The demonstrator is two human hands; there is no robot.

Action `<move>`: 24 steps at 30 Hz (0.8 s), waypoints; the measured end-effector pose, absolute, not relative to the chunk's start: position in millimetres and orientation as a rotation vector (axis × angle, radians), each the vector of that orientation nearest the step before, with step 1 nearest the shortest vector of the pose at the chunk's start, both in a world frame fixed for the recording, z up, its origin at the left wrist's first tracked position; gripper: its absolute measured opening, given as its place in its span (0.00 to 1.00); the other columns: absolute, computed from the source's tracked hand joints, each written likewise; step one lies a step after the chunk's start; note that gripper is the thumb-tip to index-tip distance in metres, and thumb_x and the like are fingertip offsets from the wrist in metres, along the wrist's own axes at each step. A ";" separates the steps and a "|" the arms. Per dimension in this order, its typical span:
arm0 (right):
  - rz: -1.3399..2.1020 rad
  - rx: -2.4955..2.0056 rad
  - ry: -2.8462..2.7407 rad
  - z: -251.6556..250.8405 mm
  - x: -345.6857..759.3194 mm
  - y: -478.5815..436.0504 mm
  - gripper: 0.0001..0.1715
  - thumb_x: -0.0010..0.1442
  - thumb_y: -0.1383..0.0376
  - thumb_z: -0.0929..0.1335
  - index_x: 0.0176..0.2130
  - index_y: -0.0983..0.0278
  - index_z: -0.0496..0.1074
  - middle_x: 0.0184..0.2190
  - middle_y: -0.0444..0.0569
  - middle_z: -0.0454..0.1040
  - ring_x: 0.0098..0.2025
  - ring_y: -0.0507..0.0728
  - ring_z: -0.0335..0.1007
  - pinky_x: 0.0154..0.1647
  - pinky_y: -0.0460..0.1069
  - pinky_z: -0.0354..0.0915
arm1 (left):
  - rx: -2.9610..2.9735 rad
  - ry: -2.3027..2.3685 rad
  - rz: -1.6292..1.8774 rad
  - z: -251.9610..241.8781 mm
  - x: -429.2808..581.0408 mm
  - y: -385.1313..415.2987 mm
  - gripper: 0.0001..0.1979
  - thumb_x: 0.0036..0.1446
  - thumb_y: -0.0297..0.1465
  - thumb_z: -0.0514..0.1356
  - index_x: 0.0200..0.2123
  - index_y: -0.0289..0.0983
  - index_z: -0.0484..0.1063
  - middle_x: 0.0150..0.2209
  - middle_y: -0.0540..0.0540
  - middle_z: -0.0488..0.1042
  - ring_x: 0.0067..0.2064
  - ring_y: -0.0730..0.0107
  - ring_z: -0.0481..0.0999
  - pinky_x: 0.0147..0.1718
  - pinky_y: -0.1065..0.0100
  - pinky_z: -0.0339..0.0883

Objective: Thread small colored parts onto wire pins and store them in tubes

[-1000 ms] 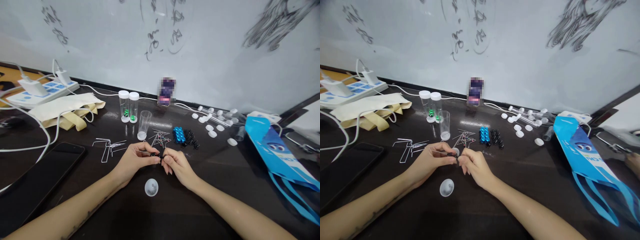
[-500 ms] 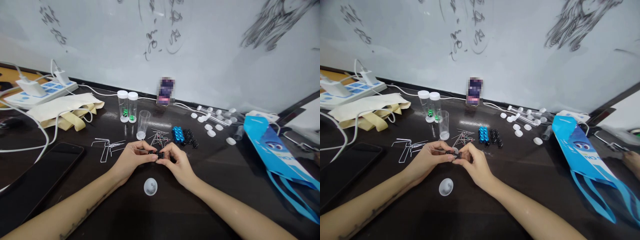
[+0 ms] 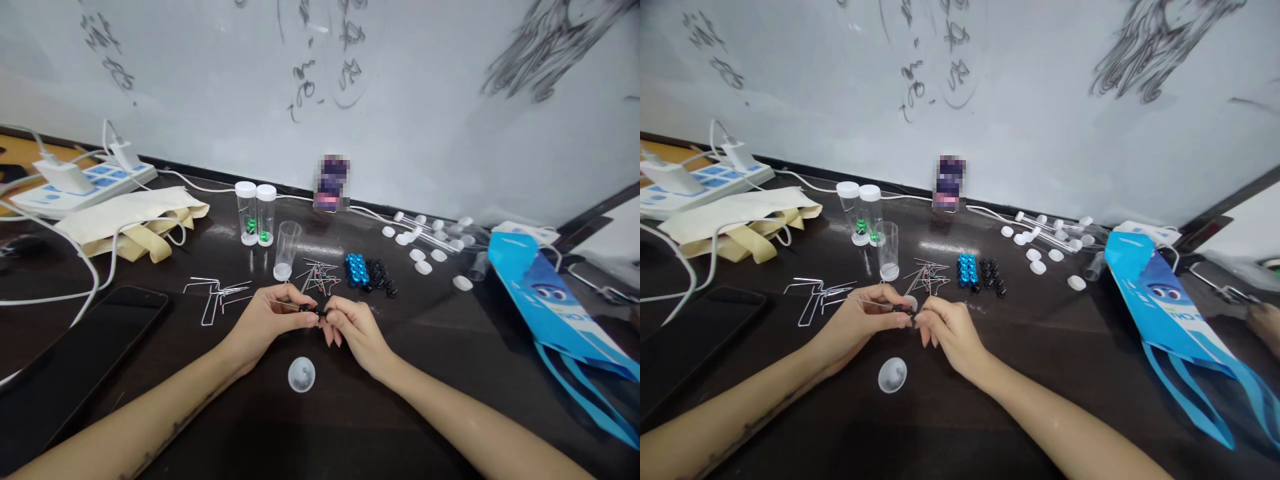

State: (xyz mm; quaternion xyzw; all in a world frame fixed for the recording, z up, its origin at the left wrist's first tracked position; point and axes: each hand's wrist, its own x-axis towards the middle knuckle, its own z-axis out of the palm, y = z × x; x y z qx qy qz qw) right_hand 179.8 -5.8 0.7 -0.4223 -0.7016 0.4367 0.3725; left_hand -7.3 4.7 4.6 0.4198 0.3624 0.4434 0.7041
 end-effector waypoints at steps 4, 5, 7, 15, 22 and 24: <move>0.961 -1.148 -1.741 2.1 178.6 -6.1 0.13 0.56 0.58 0.72 0.34 0.63 0.68 0.21 0.39 0.67 0.24 0.50 0.62 0.26 0.45 0.57 | 0.948 0.838 0.988 5.2 -7.7 5.4 0.12 0.40 0.28 0.73 0.29 0.35 0.76 0.33 0.47 0.80 0.34 0.69 0.78 0.36 0.68 0.69; 0.986 -1.138 -1.741 2.1 178.5 -6.1 0.13 0.57 0.57 0.71 0.33 0.63 0.68 0.21 0.39 0.68 0.23 0.50 0.62 0.26 0.45 0.57 | 0.944 0.835 0.986 5.4 -7.7 5.3 0.12 0.40 0.28 0.73 0.29 0.35 0.75 0.33 0.47 0.80 0.33 0.70 0.78 0.36 0.69 0.69; 1.097 -1.099 -1.769 2.0 178.8 -6.1 0.17 0.63 0.54 0.65 0.29 0.64 0.67 0.19 0.41 0.69 0.20 0.50 0.62 0.23 0.45 0.57 | 0.935 0.820 0.983 6.0 -7.5 4.6 0.12 0.39 0.28 0.73 0.29 0.35 0.75 0.34 0.47 0.80 0.33 0.70 0.78 0.37 0.69 0.69; 1.026 -1.130 -1.754 2.5 178.8 -5.6 0.16 0.58 0.54 0.70 0.30 0.63 0.67 0.20 0.40 0.68 0.22 0.50 0.61 0.25 0.45 0.56 | 0.950 0.823 0.986 5.3 -7.5 3.8 0.12 0.40 0.28 0.72 0.29 0.36 0.75 0.34 0.47 0.80 0.33 0.69 0.78 0.36 0.68 0.70; 0.989 -1.153 -1.752 1.5 179.0 -5.9 0.16 0.56 0.54 0.72 0.32 0.63 0.67 0.21 0.39 0.66 0.23 0.50 0.60 0.25 0.45 0.56 | 0.966 0.837 0.989 4.8 -7.3 4.5 0.12 0.40 0.29 0.72 0.30 0.36 0.76 0.34 0.46 0.80 0.34 0.67 0.78 0.36 0.66 0.70; 1.032 -1.129 -1.758 1.9 179.0 -6.0 0.16 0.58 0.54 0.70 0.30 0.63 0.66 0.19 0.39 0.66 0.21 0.50 0.59 0.24 0.45 0.56 | 0.963 0.826 0.985 5.3 -7.3 4.5 0.12 0.40 0.29 0.72 0.29 0.36 0.76 0.35 0.46 0.80 0.33 0.68 0.78 0.36 0.67 0.70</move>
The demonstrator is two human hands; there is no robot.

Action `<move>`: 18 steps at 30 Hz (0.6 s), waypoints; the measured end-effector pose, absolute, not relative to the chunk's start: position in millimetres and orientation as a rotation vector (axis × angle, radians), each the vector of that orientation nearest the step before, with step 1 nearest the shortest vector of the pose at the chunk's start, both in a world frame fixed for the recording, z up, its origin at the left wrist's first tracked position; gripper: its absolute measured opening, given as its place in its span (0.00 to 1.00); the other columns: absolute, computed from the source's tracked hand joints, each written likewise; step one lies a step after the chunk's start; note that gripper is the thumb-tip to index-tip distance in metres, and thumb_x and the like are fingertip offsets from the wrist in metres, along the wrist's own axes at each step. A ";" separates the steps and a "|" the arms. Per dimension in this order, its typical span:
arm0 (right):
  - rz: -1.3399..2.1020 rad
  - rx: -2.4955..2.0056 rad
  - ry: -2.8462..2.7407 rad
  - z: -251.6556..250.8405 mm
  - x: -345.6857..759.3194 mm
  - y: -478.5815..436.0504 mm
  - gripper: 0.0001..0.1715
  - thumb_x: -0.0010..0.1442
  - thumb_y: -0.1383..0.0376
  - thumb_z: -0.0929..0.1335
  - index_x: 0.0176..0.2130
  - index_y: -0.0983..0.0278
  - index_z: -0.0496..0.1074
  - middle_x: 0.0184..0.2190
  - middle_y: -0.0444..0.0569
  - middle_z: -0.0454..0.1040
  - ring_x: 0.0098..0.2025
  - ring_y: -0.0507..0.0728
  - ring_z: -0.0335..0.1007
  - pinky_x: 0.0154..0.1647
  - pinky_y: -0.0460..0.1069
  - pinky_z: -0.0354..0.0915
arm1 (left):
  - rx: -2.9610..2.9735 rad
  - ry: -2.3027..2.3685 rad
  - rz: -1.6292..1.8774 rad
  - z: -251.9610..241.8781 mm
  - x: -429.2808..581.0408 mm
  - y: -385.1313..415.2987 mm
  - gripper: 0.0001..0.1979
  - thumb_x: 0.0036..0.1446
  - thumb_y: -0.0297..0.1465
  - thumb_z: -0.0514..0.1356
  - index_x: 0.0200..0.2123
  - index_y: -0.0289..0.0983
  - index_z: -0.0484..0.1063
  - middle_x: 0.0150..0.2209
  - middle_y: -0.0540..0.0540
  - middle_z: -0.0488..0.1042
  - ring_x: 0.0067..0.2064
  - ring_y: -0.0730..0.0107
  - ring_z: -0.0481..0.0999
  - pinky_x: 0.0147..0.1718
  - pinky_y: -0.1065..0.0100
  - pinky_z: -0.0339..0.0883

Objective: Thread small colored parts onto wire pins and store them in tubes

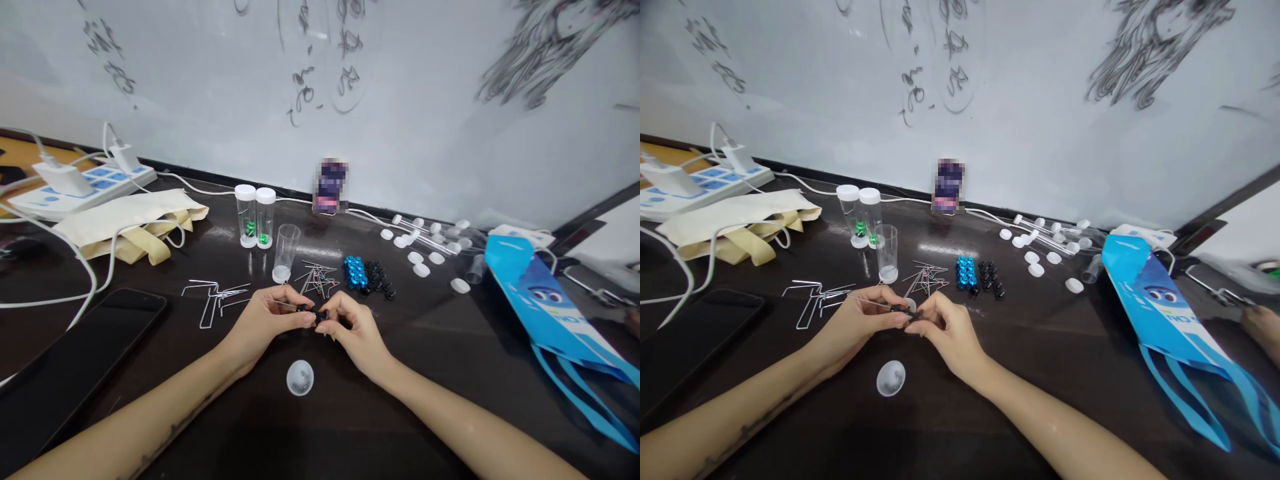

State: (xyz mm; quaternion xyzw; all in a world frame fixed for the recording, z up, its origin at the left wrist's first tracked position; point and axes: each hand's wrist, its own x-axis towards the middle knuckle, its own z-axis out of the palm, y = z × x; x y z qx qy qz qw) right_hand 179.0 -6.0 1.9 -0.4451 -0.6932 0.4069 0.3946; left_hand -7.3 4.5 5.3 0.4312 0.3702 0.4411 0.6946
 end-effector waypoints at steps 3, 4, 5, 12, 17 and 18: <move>1.115 -1.096 -1.798 2.8 178.6 -5.9 0.18 0.63 0.54 0.65 0.28 0.63 0.66 0.18 0.40 0.67 0.19 0.49 0.59 0.23 0.45 0.54 | 0.961 0.813 0.980 5.7 -7.5 4.5 0.11 0.40 0.28 0.72 0.29 0.36 0.76 0.34 0.47 0.80 0.33 0.69 0.78 0.36 0.68 0.69; 1.086 -1.108 -1.790 3.2 178.3 -5.9 0.16 0.62 0.55 0.67 0.29 0.63 0.67 0.19 0.40 0.67 0.20 0.49 0.59 0.23 0.45 0.54 | 0.963 0.817 0.979 5.7 -7.7 4.6 0.11 0.40 0.28 0.72 0.29 0.36 0.76 0.34 0.47 0.80 0.33 0.69 0.78 0.36 0.68 0.69; 1.038 -1.127 -1.770 3.5 178.0 -5.9 0.14 0.59 0.56 0.69 0.30 0.63 0.68 0.19 0.39 0.66 0.21 0.49 0.59 0.23 0.45 0.55 | 0.963 0.823 0.981 5.5 -7.8 4.7 0.11 0.40 0.28 0.72 0.29 0.36 0.75 0.34 0.47 0.80 0.34 0.68 0.78 0.36 0.68 0.69; 1.131 -1.102 -1.804 2.9 178.3 -6.3 0.20 0.64 0.54 0.64 0.26 0.64 0.67 0.17 0.41 0.69 0.18 0.49 0.59 0.21 0.45 0.54 | 0.935 0.807 0.978 4.9 -7.7 4.8 0.12 0.39 0.28 0.73 0.29 0.36 0.76 0.35 0.46 0.80 0.32 0.69 0.78 0.36 0.67 0.70; 0.897 -1.175 -1.746 3.8 177.5 -7.3 0.14 0.53 0.57 0.74 0.31 0.63 0.70 0.19 0.39 0.67 0.21 0.50 0.58 0.23 0.45 0.54 | 0.923 0.812 0.973 4.9 -7.9 5.6 0.11 0.39 0.28 0.73 0.28 0.36 0.76 0.33 0.47 0.80 0.32 0.69 0.78 0.35 0.68 0.69; 0.897 -1.170 -1.742 4.2 177.5 -7.6 0.14 0.53 0.57 0.74 0.30 0.63 0.70 0.19 0.39 0.67 0.21 0.50 0.58 0.23 0.45 0.55 | 0.918 0.809 0.969 5.2 -7.9 5.5 0.11 0.39 0.27 0.73 0.28 0.36 0.76 0.33 0.48 0.80 0.32 0.70 0.78 0.35 0.68 0.69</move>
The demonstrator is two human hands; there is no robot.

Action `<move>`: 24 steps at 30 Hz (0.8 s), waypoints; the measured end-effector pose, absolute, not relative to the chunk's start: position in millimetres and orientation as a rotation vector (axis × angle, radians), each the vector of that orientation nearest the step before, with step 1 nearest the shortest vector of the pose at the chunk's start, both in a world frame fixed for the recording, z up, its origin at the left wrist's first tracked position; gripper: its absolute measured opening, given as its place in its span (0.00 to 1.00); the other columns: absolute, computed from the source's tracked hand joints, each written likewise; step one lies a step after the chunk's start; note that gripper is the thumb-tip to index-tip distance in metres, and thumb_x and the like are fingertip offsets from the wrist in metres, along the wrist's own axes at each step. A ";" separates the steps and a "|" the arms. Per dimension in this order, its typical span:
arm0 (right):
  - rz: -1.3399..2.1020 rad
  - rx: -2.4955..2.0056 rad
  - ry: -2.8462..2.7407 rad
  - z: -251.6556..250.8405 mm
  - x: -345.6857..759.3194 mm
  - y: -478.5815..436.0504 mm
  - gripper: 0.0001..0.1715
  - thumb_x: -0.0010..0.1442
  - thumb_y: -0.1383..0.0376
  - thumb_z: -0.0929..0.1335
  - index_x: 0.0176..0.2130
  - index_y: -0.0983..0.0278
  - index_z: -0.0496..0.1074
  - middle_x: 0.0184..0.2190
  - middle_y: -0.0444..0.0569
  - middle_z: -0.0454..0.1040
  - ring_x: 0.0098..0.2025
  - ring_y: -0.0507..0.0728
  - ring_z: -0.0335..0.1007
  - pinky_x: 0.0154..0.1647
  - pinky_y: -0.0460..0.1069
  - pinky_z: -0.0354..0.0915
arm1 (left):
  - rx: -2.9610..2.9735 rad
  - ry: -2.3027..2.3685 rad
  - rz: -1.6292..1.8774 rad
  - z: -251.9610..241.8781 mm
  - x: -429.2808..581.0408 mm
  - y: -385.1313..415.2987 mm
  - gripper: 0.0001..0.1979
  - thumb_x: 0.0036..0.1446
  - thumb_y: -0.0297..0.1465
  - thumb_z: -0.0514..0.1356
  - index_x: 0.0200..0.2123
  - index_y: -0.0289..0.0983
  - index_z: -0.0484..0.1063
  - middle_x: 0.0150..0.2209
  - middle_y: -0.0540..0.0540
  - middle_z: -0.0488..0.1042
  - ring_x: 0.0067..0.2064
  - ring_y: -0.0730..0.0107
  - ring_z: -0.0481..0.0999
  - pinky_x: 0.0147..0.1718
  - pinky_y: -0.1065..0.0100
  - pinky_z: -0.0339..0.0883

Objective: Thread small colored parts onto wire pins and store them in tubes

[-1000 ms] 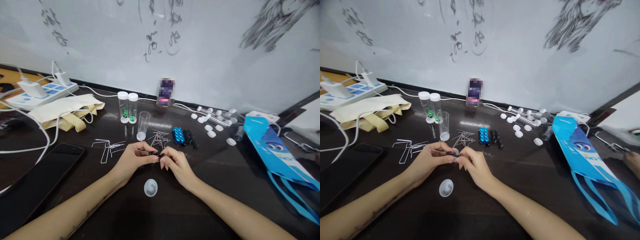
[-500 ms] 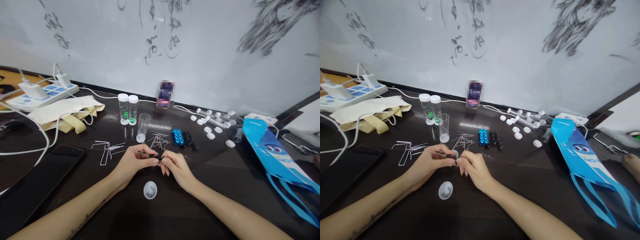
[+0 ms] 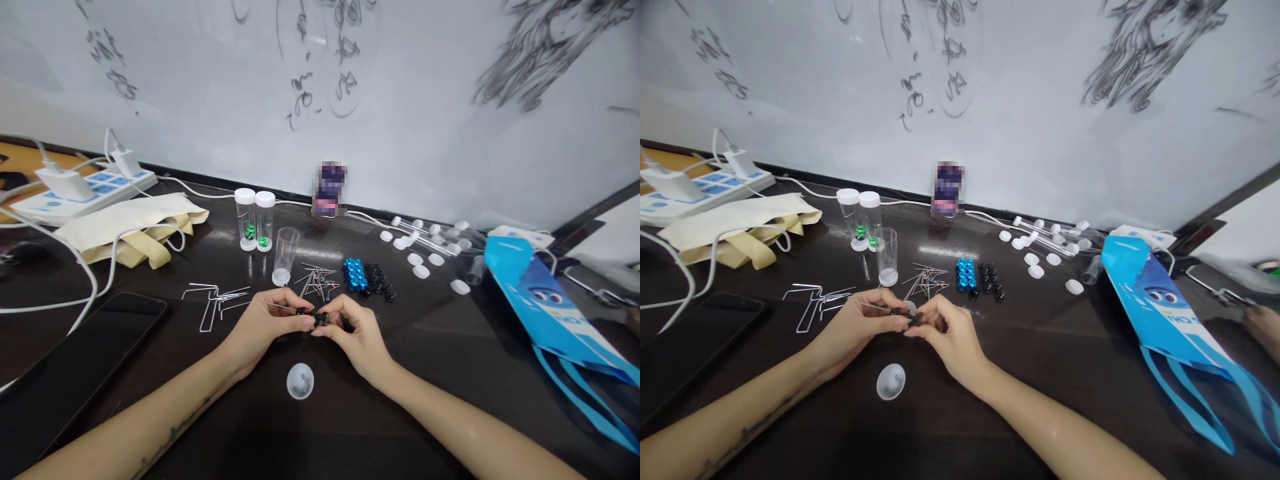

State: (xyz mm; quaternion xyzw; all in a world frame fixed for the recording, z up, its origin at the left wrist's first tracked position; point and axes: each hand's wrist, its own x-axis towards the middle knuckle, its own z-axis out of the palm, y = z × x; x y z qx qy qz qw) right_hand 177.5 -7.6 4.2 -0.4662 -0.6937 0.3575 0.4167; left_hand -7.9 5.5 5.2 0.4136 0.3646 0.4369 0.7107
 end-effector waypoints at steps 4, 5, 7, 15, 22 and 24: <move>1.049 -1.110 -1.818 4.6 178.4 -8.1 0.19 0.64 0.57 0.65 0.25 0.64 0.67 0.16 0.41 0.69 0.18 0.49 0.59 0.22 0.45 0.55 | 0.899 0.788 0.966 5.8 -8.1 4.8 0.12 0.39 0.27 0.73 0.28 0.36 0.76 0.34 0.48 0.80 0.32 0.72 0.77 0.36 0.69 0.68; 1.036 -1.116 -1.828 4.6 178.5 -8.1 0.19 0.64 0.57 0.65 0.25 0.64 0.68 0.17 0.41 0.68 0.18 0.49 0.59 0.22 0.45 0.55 | 0.897 0.787 0.967 5.5 -8.1 4.8 0.12 0.39 0.27 0.73 0.29 0.36 0.76 0.34 0.48 0.80 0.32 0.72 0.77 0.36 0.70 0.68; 0.930 -1.149 -1.814 4.6 178.1 -8.0 0.13 0.60 0.58 0.69 0.29 0.63 0.69 0.19 0.40 0.67 0.21 0.50 0.59 0.24 0.45 0.55 | 0.895 0.791 0.970 4.4 -8.2 5.1 0.11 0.39 0.26 0.73 0.29 0.36 0.76 0.34 0.48 0.80 0.32 0.73 0.77 0.36 0.71 0.68; 1.063 -1.112 -1.852 2.4 179.3 -7.5 0.20 0.66 0.57 0.63 0.25 0.64 0.66 0.17 0.41 0.68 0.19 0.49 0.59 0.22 0.45 0.54 | 0.887 0.768 0.962 3.0 -7.4 5.3 0.11 0.39 0.26 0.73 0.29 0.36 0.76 0.33 0.49 0.80 0.32 0.73 0.77 0.36 0.71 0.68; 0.827 -1.181 -1.806 3.7 177.7 -7.1 0.13 0.55 0.60 0.73 0.30 0.64 0.68 0.20 0.38 0.65 0.22 0.49 0.58 0.25 0.44 0.55 | 0.876 0.794 0.968 3.7 -8.2 6.0 0.12 0.39 0.27 0.73 0.29 0.36 0.76 0.33 0.48 0.80 0.31 0.73 0.77 0.35 0.70 0.68; 0.927 -1.155 -1.855 3.7 178.2 -6.9 0.14 0.61 0.59 0.68 0.27 0.64 0.67 0.18 0.39 0.67 0.20 0.49 0.59 0.23 0.44 0.55 | 0.874 0.782 0.966 3.3 -7.9 6.1 0.12 0.39 0.26 0.73 0.29 0.36 0.76 0.33 0.48 0.80 0.31 0.73 0.77 0.35 0.70 0.68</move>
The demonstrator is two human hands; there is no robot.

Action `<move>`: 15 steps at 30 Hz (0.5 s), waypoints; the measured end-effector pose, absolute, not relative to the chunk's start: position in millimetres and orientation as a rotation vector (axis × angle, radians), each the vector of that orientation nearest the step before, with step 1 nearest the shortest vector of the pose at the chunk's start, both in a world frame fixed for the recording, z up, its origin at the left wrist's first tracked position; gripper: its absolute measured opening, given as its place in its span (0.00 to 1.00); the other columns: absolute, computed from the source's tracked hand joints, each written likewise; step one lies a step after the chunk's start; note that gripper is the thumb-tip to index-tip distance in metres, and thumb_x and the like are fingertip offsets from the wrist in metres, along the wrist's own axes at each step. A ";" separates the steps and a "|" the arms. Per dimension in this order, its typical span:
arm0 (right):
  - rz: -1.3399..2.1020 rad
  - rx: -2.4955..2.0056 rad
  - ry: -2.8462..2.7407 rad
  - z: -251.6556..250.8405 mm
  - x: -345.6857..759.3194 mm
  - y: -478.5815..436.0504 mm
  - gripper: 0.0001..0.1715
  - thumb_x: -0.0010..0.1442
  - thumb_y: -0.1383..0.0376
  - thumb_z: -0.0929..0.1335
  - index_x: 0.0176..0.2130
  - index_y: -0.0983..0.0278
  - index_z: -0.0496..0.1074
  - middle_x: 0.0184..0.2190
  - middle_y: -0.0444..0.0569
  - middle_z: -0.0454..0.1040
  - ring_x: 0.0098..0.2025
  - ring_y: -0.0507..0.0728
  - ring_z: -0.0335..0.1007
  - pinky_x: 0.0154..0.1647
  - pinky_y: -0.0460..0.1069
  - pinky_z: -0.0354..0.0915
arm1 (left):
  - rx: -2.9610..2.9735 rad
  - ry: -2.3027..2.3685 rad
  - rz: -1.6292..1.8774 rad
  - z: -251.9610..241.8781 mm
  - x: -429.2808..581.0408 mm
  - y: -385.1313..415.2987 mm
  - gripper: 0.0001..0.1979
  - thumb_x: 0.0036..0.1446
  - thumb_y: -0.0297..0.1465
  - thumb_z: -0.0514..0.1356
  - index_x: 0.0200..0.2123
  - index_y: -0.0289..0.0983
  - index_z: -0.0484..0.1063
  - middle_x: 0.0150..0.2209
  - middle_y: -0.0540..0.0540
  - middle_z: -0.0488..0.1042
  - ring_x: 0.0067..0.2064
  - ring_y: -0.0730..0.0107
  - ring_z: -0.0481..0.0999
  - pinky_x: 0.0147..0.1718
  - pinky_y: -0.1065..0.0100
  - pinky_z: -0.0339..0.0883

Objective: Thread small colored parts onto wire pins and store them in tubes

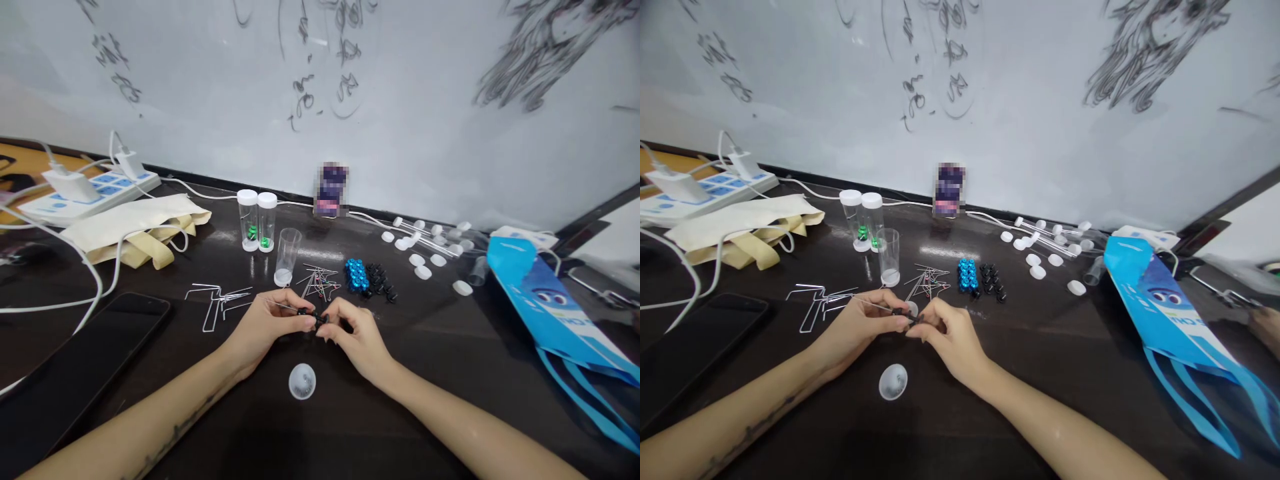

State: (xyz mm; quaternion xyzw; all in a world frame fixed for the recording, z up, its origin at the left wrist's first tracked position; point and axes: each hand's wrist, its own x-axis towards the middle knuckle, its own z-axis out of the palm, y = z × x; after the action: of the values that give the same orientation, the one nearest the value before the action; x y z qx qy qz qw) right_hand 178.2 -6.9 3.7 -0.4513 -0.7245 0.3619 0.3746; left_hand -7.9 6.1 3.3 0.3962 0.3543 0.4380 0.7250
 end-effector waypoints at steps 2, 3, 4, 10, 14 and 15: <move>0.997 -1.129 -1.916 3.5 178.8 -7.1 0.19 0.66 0.60 0.63 0.26 0.64 0.66 0.18 0.40 0.68 0.19 0.49 0.60 0.23 0.44 0.55 | 0.881 0.773 0.971 2.8 -7.7 6.1 0.12 0.39 0.26 0.73 0.29 0.36 0.76 0.33 0.48 0.80 0.32 0.73 0.77 0.36 0.70 0.68; 0.977 -1.129 -1.933 3.6 178.9 -7.4 0.18 0.67 0.60 0.62 0.27 0.64 0.67 0.18 0.40 0.68 0.20 0.49 0.61 0.24 0.44 0.56 | 0.882 0.772 0.973 2.6 -7.7 6.1 0.12 0.39 0.26 0.73 0.29 0.36 0.76 0.33 0.48 0.80 0.32 0.72 0.77 0.36 0.70 0.68; 0.923 -1.139 -1.934 3.6 178.9 -7.7 0.15 0.65 0.60 0.64 0.28 0.64 0.68 0.19 0.40 0.68 0.21 0.49 0.61 0.24 0.44 0.56 | 0.881 0.772 0.974 2.3 -7.8 6.1 0.12 0.39 0.26 0.73 0.29 0.36 0.76 0.33 0.48 0.80 0.33 0.72 0.77 0.36 0.71 0.68; 0.891 -1.138 -1.924 2.4 179.3 -7.3 0.17 0.64 0.58 0.65 0.27 0.64 0.68 0.19 0.41 0.67 0.21 0.49 0.61 0.24 0.43 0.56 | 0.871 0.768 0.966 2.6 -8.2 5.9 0.11 0.39 0.26 0.73 0.28 0.35 0.76 0.33 0.48 0.80 0.31 0.73 0.77 0.36 0.71 0.68; 0.890 -1.123 -1.958 2.2 179.5 -7.1 0.16 0.66 0.60 0.63 0.30 0.64 0.69 0.20 0.41 0.69 0.22 0.50 0.63 0.26 0.44 0.57 | 0.874 0.781 0.972 2.5 -7.7 6.6 0.12 0.39 0.26 0.73 0.28 0.35 0.76 0.33 0.48 0.80 0.32 0.72 0.78 0.36 0.71 0.68; 0.813 -1.141 -1.947 2.5 179.4 -7.3 0.11 0.64 0.60 0.67 0.31 0.64 0.70 0.22 0.41 0.69 0.24 0.50 0.63 0.27 0.44 0.57 | 0.875 0.784 0.972 2.1 -7.6 6.8 0.11 0.39 0.26 0.73 0.29 0.35 0.76 0.33 0.48 0.80 0.32 0.72 0.77 0.36 0.71 0.68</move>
State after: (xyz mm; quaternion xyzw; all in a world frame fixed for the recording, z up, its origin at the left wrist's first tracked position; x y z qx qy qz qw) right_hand 179.4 -7.3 2.5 -0.4432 -0.7565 0.3158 0.3628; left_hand -7.6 6.8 2.1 0.3965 0.3553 0.4403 0.7230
